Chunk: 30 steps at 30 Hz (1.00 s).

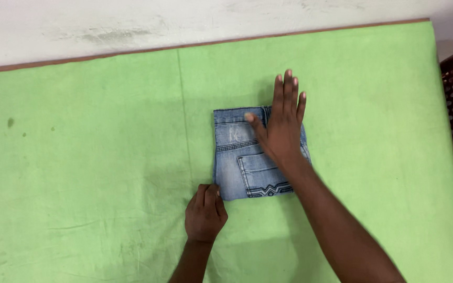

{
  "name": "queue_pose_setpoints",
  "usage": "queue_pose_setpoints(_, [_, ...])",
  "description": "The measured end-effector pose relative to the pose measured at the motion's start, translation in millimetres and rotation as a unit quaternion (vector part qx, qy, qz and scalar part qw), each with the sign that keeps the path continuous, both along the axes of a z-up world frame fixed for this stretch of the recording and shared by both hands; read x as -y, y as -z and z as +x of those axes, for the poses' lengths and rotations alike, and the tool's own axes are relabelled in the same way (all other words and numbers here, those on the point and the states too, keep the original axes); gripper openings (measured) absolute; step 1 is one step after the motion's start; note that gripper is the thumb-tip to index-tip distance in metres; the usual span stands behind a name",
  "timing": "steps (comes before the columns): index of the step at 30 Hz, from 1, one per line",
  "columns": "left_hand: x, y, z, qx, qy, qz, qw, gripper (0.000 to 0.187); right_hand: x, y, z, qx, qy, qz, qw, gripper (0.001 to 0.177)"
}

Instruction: The person folds a pair of denim jeans on a green cloth-covered table. They repeatedly smooth and adjust the folded jeans, then place the folded item into a maroon laundry basket.

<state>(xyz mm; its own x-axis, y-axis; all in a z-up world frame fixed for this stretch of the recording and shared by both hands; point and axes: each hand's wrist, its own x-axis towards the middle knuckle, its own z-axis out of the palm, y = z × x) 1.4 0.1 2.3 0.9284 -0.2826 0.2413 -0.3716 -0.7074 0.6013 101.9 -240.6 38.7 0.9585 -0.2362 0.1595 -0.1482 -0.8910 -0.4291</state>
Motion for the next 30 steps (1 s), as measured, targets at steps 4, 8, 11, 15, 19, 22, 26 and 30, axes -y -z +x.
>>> queue_pose_setpoints(4, [-1.8,-0.9,2.6,0.012,0.013,-0.016,1.000,0.013,-46.5,-14.9,-79.3,0.053,-0.048,0.044,0.996,0.104])
queue_pose_setpoints(8, [-1.3,1.2,0.4,0.003,0.012,-0.017,1.000,0.012,-89.4,-13.1,-120.0,-0.055,-0.107,0.076,0.990,0.109])
queue_pose_setpoints(11, [-1.5,3.8,1.6,-0.002,0.006,0.005,1.000,0.012,-92.0,-1.3,-97.6,-0.022,-0.114,0.014,0.993,0.112])
queue_pose_setpoints(15, [-3.4,7.3,-0.8,0.009,0.017,-0.013,1.000,0.012,-75.5,13.2,-45.7,-0.001,-0.124,-0.006,0.992,0.107])
queue_pose_setpoints(19, [-0.7,4.1,1.6,-0.012,0.007,-0.004,1.000,0.012,-64.9,13.5,8.4,0.004,-0.118,-0.045,0.992,0.100])
queue_pose_setpoints(22, [-3.6,3.7,0.1,-0.001,0.005,-0.002,1.000,0.011,-62.8,16.1,34.4,-0.001,-0.097,-0.048,0.994,0.097])
queue_pose_setpoints(26, [-2.0,4.4,-2.6,-0.023,-0.002,0.004,1.000,0.010,-60.9,17.1,34.2,0.017,-0.104,-0.069,0.992,0.099])
queue_pose_setpoints(30, [-4.8,6.0,-0.5,-0.030,0.004,0.002,1.000,0.010,-66.6,6.0,-24.6,0.003,-0.156,-0.027,0.987,0.104])
